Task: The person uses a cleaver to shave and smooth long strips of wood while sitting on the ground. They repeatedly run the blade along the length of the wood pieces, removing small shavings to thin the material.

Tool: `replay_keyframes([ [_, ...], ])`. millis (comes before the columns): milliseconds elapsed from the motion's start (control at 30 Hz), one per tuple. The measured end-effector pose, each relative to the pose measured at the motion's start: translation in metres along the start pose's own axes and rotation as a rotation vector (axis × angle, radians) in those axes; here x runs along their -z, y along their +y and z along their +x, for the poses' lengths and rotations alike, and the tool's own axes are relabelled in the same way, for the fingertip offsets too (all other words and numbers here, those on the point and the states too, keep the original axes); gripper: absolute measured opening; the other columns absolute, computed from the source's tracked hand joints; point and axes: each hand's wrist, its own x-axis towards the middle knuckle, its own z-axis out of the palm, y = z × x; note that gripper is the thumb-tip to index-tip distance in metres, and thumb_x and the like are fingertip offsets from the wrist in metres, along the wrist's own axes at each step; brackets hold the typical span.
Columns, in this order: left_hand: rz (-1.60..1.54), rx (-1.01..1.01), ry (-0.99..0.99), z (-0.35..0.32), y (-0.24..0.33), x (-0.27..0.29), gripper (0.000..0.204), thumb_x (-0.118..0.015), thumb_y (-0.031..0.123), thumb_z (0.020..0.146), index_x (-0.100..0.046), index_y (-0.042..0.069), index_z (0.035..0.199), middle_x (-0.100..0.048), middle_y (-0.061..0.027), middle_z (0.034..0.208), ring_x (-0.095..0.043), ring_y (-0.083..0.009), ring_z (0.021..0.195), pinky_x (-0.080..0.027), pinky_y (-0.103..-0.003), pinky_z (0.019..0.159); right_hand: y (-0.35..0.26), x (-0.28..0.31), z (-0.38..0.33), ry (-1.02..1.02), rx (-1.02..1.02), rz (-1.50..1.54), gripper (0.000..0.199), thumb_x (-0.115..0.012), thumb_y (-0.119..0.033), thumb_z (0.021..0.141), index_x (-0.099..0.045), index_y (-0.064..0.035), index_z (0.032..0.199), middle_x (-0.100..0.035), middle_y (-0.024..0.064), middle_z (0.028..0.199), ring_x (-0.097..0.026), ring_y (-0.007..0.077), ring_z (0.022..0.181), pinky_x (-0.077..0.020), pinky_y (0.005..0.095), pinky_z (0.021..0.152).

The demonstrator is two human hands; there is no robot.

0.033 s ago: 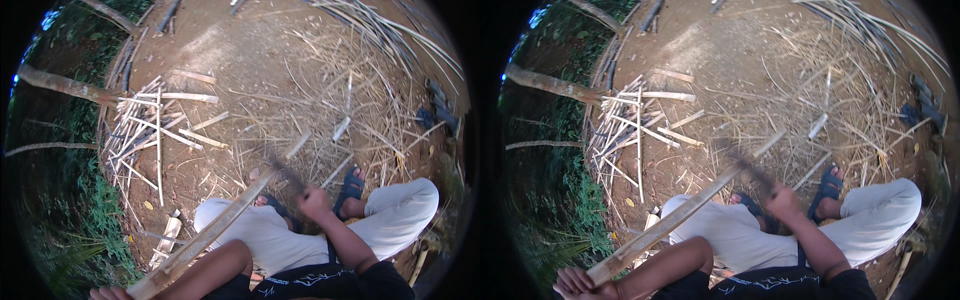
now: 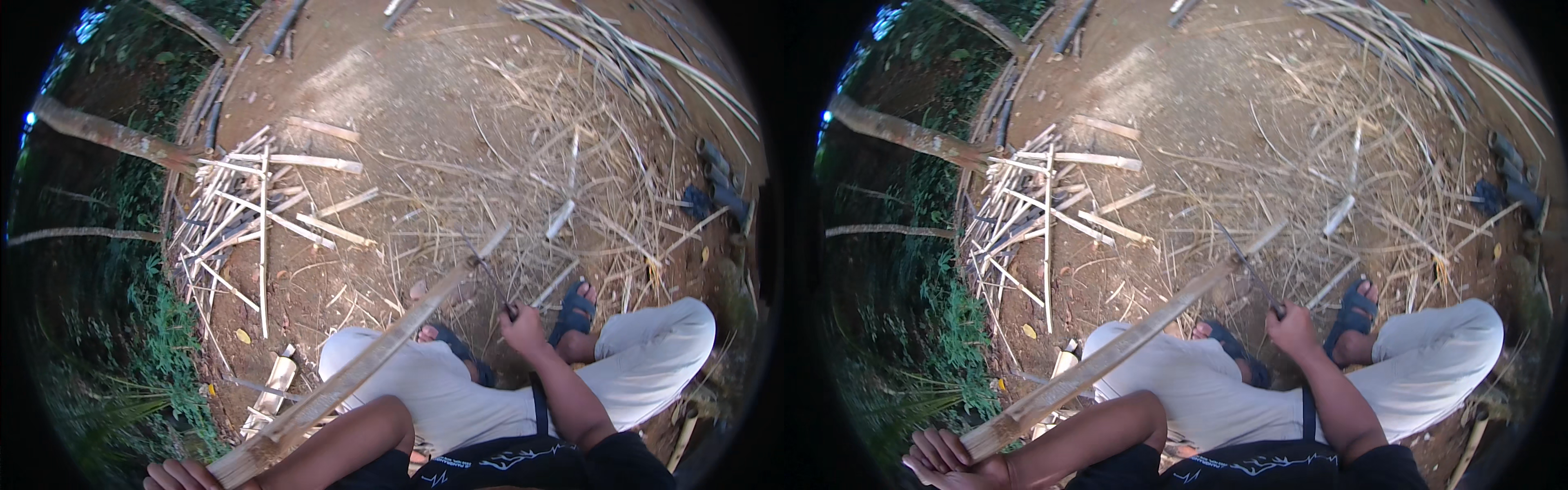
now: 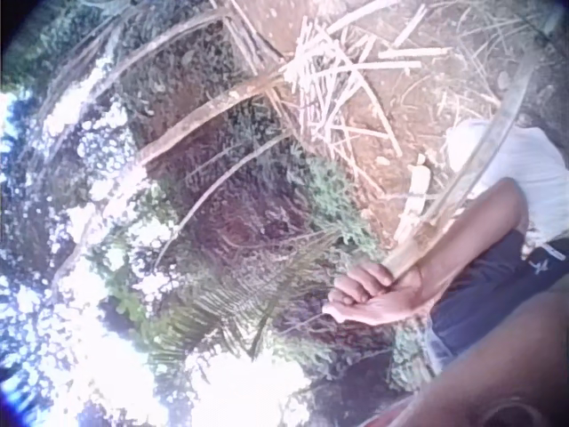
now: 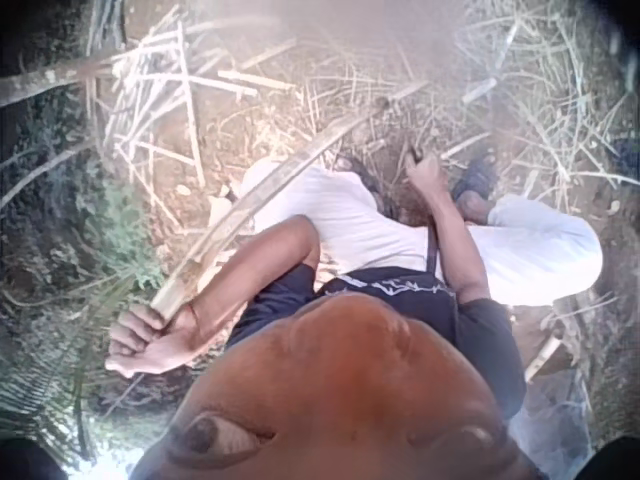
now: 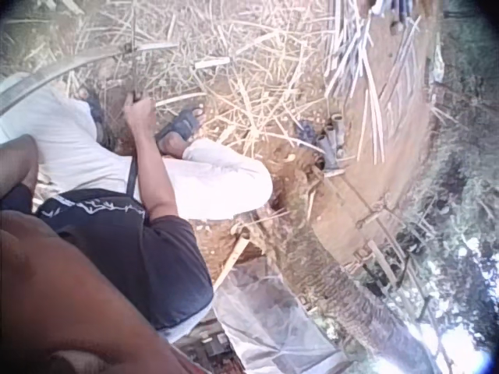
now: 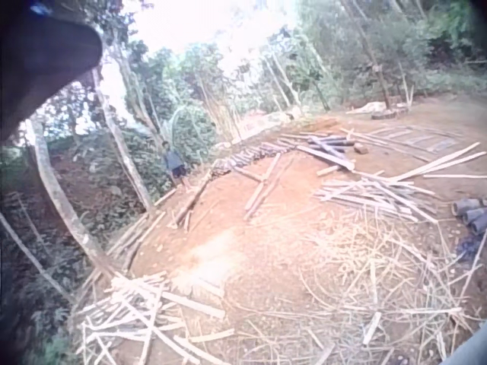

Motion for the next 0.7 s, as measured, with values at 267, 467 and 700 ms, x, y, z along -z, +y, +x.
replay_keyframes([
  [267,-0.117,0.023,0.107,0.000,-0.001,-0.012,0.041,-0.057,0.036,0.096,-0.035,0.017,0.066,-0.024,0.0051,0.055,-0.023,-0.0060,0.040,-0.022,-0.021,0.031,-0.007,-0.012,-0.013,0.125,0.163,-0.136,0.028,-0.067,-0.024,0.082,-0.062,0.0029,0.077,-0.061,0.0217,0.064,-0.064,0.0396,0.063,-0.0493,0.0455,0.061],
  [467,-0.140,-0.051,0.245,0.006,-0.016,-0.015,0.040,-0.050,0.025,0.101,-0.032,0.014,0.067,-0.024,0.0031,0.056,-0.017,-0.0054,0.042,-0.016,-0.021,0.030,-0.040,-0.002,-0.029,-0.043,0.085,-0.018,0.032,-0.071,-0.030,0.078,-0.062,0.0006,0.076,-0.063,0.0194,0.064,-0.065,0.0379,0.063,-0.0503,0.0470,0.062],
  [700,-0.122,-0.035,0.219,0.000,-0.004,-0.014,0.042,-0.050,0.025,0.101,-0.030,0.015,0.065,-0.023,0.0028,0.055,-0.016,-0.0054,0.041,-0.014,-0.022,0.031,-0.086,0.003,-0.069,-0.057,0.800,-0.168,0.026,-0.073,-0.029,0.074,-0.062,-0.0053,0.076,-0.067,0.0160,0.071,-0.068,0.0355,0.067,-0.0527,0.0463,0.062],
])
